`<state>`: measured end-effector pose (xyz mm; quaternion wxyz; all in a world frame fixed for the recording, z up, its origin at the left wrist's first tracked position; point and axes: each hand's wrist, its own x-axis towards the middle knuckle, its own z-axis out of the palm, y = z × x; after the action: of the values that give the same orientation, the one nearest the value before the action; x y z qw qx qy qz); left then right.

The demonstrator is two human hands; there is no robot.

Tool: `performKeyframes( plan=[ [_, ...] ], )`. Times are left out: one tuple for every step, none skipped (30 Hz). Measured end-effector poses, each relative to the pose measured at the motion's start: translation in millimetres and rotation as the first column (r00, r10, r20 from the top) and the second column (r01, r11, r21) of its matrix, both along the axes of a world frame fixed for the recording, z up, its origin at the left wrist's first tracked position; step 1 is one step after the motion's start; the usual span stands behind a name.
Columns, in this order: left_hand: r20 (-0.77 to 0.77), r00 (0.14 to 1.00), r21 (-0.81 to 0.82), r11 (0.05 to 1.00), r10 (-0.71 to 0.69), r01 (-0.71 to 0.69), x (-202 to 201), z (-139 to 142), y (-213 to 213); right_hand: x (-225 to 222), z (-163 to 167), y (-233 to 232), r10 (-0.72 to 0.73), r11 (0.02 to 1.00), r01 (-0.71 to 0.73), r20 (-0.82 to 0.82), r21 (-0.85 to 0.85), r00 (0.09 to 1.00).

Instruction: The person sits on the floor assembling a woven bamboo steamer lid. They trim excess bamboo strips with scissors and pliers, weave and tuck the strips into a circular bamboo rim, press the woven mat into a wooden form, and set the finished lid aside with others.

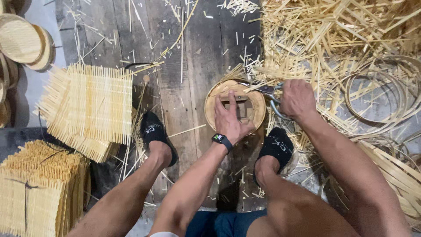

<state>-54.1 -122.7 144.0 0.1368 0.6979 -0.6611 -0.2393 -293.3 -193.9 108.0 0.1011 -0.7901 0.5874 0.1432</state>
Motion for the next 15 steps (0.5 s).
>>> performKeyframes(
  plan=[
    [0.000,1.000,0.026,0.999,-0.027,0.027,5.7,4.2,-3.8,-3.4,-1.1,-2.9,0.005,0.997,-0.002,-0.042,0.074,0.999],
    [0.000,0.999,0.058,0.997,-0.053,0.053,10.5,8.3,-6.0,-9.1,-1.0,-4.9,0.016,0.988,-0.003,-0.083,0.156,0.996],
    [-0.009,0.997,0.092,0.993,-0.079,0.080,16.3,11.5,-9.7,-13.2,-0.5,-7.9,0.008,0.986,0.002,-0.057,0.168,0.998],
    [-0.018,0.994,0.126,0.986,-0.104,0.105,22.2,13.9,-13.0,-15.4,0.6,-10.1,0.001,0.983,0.005,-0.030,0.181,1.000],
    [-0.026,0.991,0.156,0.979,-0.128,0.130,25.6,15.0,-15.2,-14.8,1.8,-12.4,-0.006,0.982,0.007,-0.003,0.190,1.000],
    [-0.026,0.987,0.116,0.980,-0.160,0.162,28.6,15.2,-17.3,-13.5,3.8,-14.5,0.011,0.986,-0.007,-0.022,0.164,1.000],
    [-0.026,0.981,0.080,0.978,-0.193,0.194,30.7,14.5,-18.0,-9.5,5.9,-15.2,0.028,0.990,-0.022,-0.040,0.143,0.999],
    [-0.023,0.973,0.044,0.972,-0.228,0.229,32.5,13.2,-18.4,-3.2,7.8,-15.2,0.042,0.992,-0.034,-0.059,0.120,0.997],
    [-0.043,0.966,0.046,0.966,-0.254,0.256,34.2,11.6,-18.4,2.2,10.1,-15.2,0.019,0.989,-0.006,-0.082,0.146,0.996],
    [-0.065,0.958,0.052,0.958,-0.279,0.283,35.5,9.9,-18.0,5.3,12.7,-15.4,-0.003,0.984,0.022,-0.107,0.175,0.994],
    [-0.088,0.950,0.062,0.950,-0.299,0.305,37.9,8.5,-17.7,5.1,15.5,-14.9,-0.018,0.977,0.046,-0.132,0.209,0.991],
    [-0.060,0.942,0.101,0.937,-0.331,0.335,40.1,7.4,-16.8,4.0,17.4,-13.6,-0.009,0.970,0.034,-0.104,0.239,0.994],
    [-0.029,0.931,0.131,0.922,-0.365,0.365,43.0,6.5,-18.2,1.0,18.6,-14.2,-0.003,0.966,0.023,-0.077,0.259,0.997],
    [-0.004,0.918,0.175,0.904,-0.396,0.391,46.3,6.6,-19.0,-4.4,19.3,-13.1,0.005,0.957,0.009,-0.048,0.291,0.999],
    [-0.026,0.910,0.164,0.896,-0.415,0.413,48.2,6.5,-19.8,-8.6,18.1,-12.5,0.023,0.967,-0.012,-0.040,0.254,0.999]
  ],
)
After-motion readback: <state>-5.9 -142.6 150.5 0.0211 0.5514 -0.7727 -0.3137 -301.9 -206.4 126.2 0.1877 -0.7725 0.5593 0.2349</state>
